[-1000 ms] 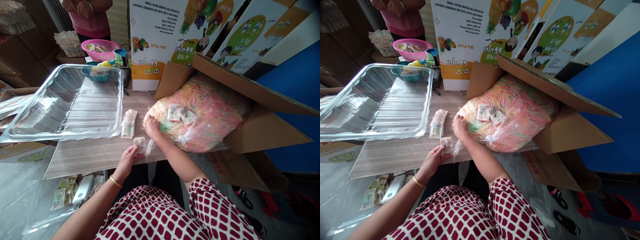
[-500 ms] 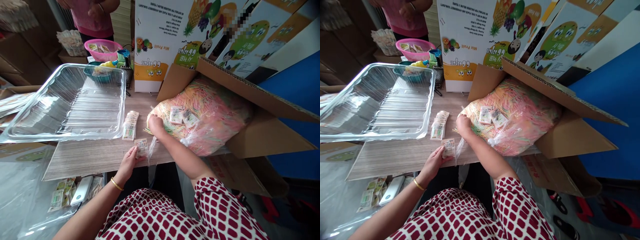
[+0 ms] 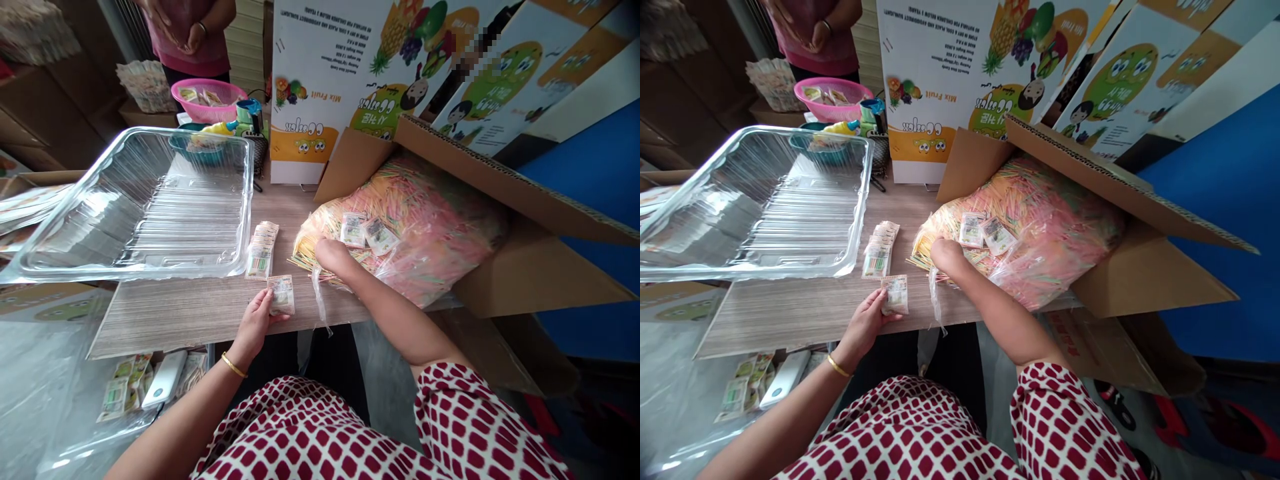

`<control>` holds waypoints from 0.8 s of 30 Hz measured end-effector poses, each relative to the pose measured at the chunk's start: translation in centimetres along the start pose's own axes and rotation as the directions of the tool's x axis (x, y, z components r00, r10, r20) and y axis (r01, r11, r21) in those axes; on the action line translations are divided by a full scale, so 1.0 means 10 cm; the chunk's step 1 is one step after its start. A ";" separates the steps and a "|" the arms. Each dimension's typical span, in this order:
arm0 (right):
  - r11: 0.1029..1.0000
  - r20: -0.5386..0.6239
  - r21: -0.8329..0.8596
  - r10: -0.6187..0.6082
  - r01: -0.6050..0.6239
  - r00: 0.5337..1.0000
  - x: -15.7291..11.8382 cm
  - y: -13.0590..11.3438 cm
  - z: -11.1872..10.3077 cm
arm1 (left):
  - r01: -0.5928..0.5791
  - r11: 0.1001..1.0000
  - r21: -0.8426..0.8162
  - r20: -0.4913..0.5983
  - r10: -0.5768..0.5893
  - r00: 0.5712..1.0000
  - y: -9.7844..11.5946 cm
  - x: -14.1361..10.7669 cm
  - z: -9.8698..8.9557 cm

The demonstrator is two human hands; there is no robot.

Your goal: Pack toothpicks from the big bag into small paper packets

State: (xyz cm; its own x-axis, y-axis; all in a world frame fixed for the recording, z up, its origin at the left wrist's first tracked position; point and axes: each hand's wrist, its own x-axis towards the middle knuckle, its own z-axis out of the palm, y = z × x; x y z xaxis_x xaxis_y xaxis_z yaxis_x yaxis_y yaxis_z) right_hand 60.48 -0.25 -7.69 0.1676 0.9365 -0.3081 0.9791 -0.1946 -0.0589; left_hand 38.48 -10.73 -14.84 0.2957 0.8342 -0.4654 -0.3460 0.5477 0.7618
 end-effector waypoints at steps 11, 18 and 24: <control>0.523 0.272 0.834 -0.667 0.175 0.694 -0.72 0.12 -0.01 | -0.297 0.947 -0.124 0.003 0.299 0.954 0.47 0.44 0.53; 0.324 0.291 0.944 -0.732 -0.061 0.616 -0.93 -0.20 0.22 | -0.355 0.909 0.220 0.238 0.303 0.923 0.52 0.37 0.70; 0.068 0.315 0.906 -0.766 -0.417 0.560 -0.91 -0.40 0.70 | -0.221 0.954 0.201 0.361 0.137 0.922 0.42 0.33 0.56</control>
State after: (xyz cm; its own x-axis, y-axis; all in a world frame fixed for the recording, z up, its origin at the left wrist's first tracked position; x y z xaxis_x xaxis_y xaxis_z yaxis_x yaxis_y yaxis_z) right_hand 54.22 -10.07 -11.25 -0.6924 0.5819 -0.4265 -0.1079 -0.6680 -0.7363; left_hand 43.01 -6.00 -10.66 0.5467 0.8216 -0.1619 -0.2168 0.3256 0.9203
